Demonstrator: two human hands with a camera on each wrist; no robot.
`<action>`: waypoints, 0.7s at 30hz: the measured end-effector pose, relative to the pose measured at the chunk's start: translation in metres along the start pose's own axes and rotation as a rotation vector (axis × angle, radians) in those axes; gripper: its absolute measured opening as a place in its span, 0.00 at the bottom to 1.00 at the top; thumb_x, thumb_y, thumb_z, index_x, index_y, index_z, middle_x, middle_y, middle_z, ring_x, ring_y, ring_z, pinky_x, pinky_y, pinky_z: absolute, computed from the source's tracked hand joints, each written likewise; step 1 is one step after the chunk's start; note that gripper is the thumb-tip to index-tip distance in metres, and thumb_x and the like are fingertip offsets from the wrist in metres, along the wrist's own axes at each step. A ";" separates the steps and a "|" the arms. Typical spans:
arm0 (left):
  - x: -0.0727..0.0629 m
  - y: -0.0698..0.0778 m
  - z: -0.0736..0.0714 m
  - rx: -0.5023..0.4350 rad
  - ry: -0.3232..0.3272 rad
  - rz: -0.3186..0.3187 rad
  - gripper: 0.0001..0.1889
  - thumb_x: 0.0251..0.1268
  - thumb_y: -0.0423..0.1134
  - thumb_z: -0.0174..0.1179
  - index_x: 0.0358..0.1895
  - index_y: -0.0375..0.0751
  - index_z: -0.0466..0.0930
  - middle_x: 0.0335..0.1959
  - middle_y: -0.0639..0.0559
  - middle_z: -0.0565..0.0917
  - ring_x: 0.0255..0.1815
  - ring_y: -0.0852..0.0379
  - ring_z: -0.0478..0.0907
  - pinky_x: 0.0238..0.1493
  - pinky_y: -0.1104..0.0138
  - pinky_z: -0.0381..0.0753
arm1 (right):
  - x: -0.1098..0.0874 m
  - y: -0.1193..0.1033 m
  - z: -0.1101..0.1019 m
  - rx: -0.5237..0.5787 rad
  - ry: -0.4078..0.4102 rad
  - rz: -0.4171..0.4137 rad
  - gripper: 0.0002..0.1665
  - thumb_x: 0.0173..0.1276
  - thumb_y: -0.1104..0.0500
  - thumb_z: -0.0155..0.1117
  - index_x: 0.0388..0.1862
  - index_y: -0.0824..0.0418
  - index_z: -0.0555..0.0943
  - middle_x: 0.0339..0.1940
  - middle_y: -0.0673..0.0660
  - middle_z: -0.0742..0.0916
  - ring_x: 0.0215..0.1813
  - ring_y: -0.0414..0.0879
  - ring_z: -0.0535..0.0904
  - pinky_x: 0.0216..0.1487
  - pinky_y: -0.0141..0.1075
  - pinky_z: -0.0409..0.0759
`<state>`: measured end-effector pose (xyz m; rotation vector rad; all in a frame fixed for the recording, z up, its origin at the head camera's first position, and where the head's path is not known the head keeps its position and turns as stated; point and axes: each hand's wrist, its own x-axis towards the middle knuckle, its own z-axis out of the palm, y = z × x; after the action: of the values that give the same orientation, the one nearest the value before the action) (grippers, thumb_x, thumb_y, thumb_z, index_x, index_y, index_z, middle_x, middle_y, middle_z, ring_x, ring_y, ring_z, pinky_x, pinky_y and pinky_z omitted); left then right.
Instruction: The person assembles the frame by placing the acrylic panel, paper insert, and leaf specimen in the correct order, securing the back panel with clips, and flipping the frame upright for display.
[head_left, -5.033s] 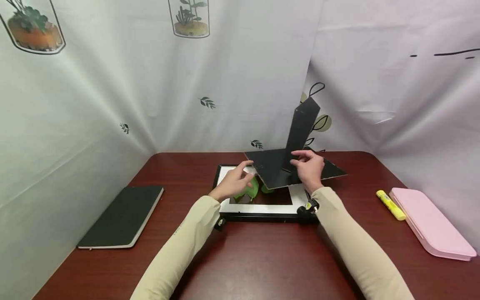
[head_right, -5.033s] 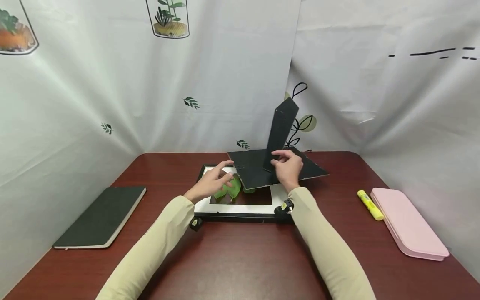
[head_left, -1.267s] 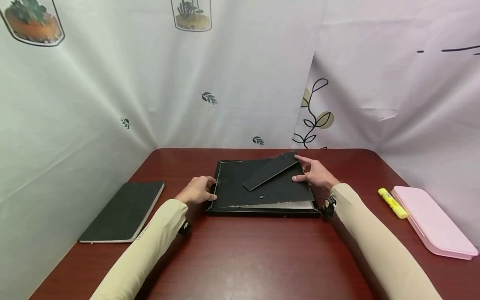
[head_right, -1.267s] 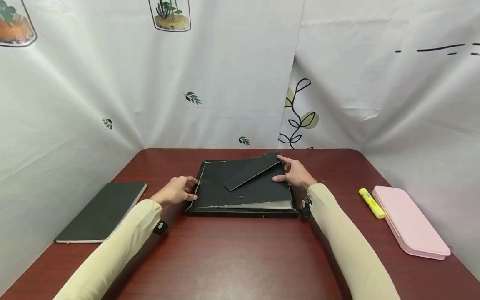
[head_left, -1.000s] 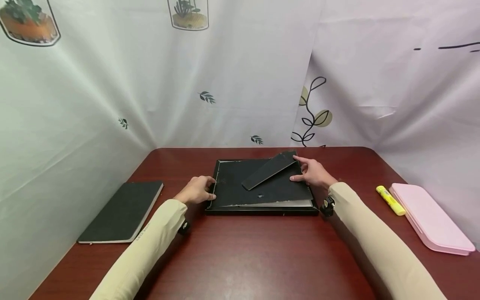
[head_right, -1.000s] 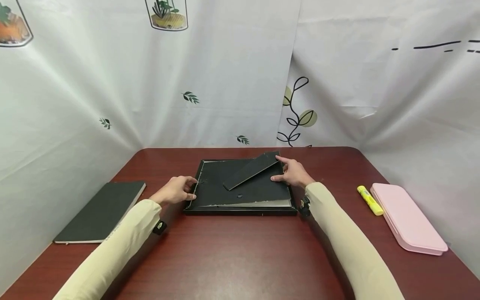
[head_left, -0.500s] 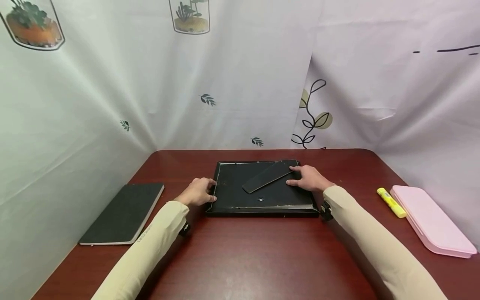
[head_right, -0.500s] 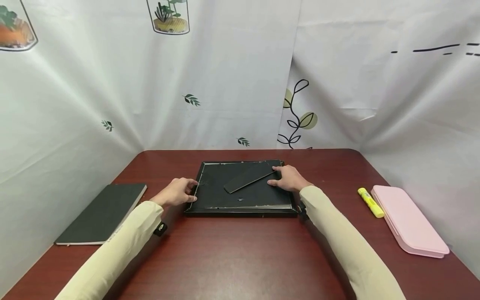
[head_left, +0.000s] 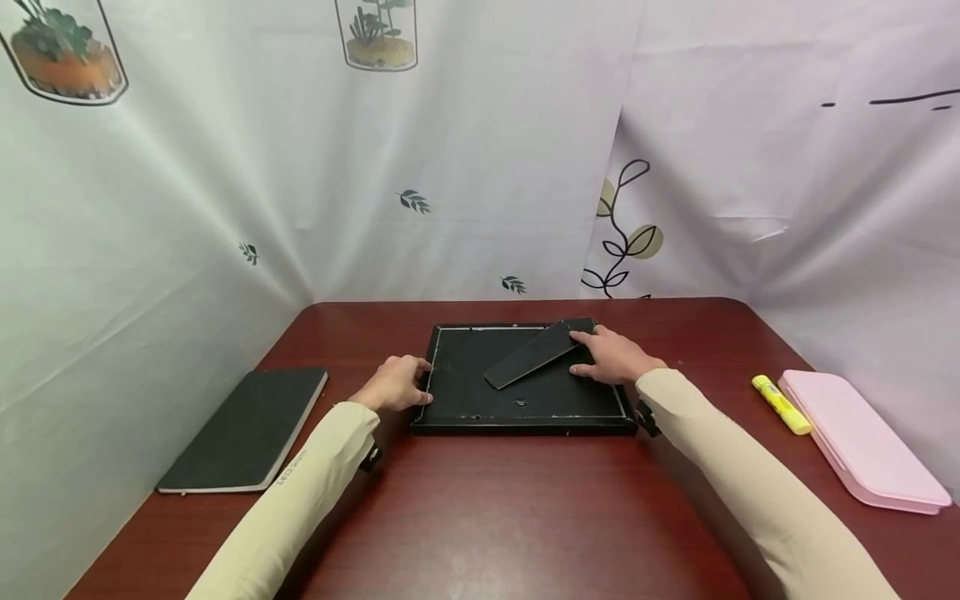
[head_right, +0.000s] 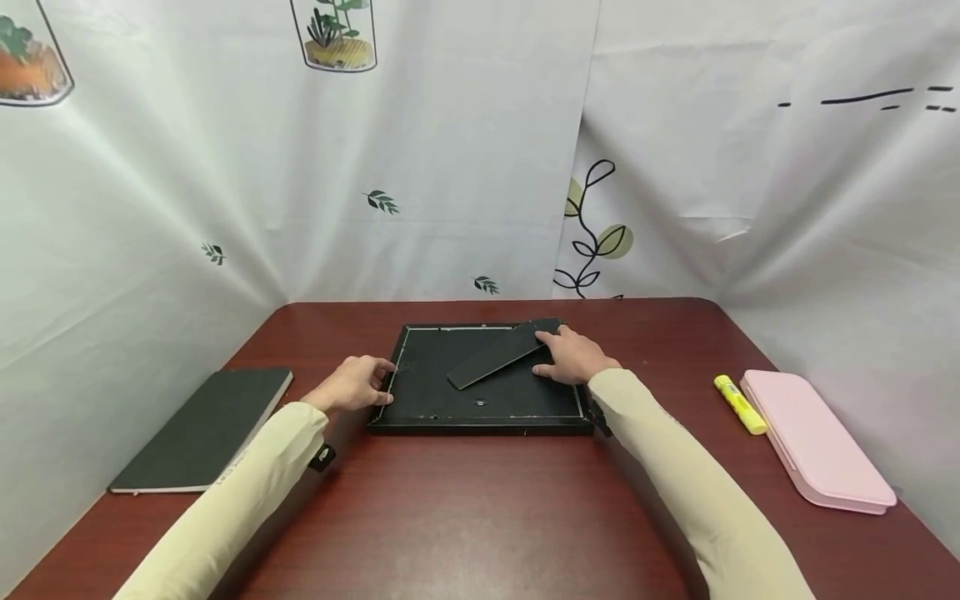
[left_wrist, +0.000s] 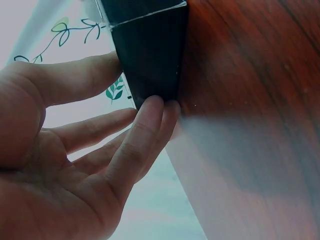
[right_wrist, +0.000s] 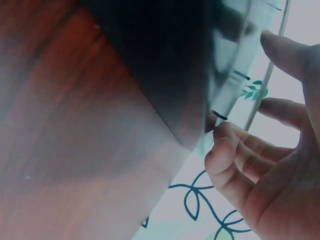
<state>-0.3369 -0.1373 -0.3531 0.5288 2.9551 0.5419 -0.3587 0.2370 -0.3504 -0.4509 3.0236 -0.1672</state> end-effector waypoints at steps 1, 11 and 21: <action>0.000 0.000 0.001 -0.001 -0.002 -0.004 0.28 0.59 0.37 0.71 0.63 0.34 0.78 0.51 0.37 0.85 0.54 0.41 0.80 0.58 0.48 0.79 | 0.000 -0.001 0.000 0.003 0.003 0.004 0.44 0.71 0.44 0.65 0.79 0.59 0.63 0.74 0.76 0.67 0.71 0.69 0.70 0.66 0.60 0.73; 0.003 0.002 0.000 -0.001 -0.019 0.026 0.26 0.60 0.37 0.70 0.63 0.38 0.79 0.47 0.40 0.83 0.46 0.47 0.77 0.48 0.55 0.79 | -0.002 0.008 0.002 0.063 -0.076 0.004 0.42 0.72 0.43 0.63 0.79 0.56 0.62 0.61 0.74 0.68 0.41 0.53 0.75 0.44 0.43 0.73; 0.003 0.004 0.003 0.022 -0.104 0.064 0.27 0.67 0.31 0.57 0.68 0.54 0.77 0.71 0.36 0.73 0.37 0.52 0.73 0.26 0.67 0.67 | -0.002 0.010 0.008 0.104 -0.082 -0.012 0.43 0.73 0.42 0.62 0.80 0.56 0.61 0.73 0.80 0.59 0.71 0.70 0.66 0.64 0.58 0.73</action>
<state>-0.3378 -0.1317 -0.3542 0.6354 2.8568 0.4733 -0.3591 0.2467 -0.3596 -0.4552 2.9162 -0.2984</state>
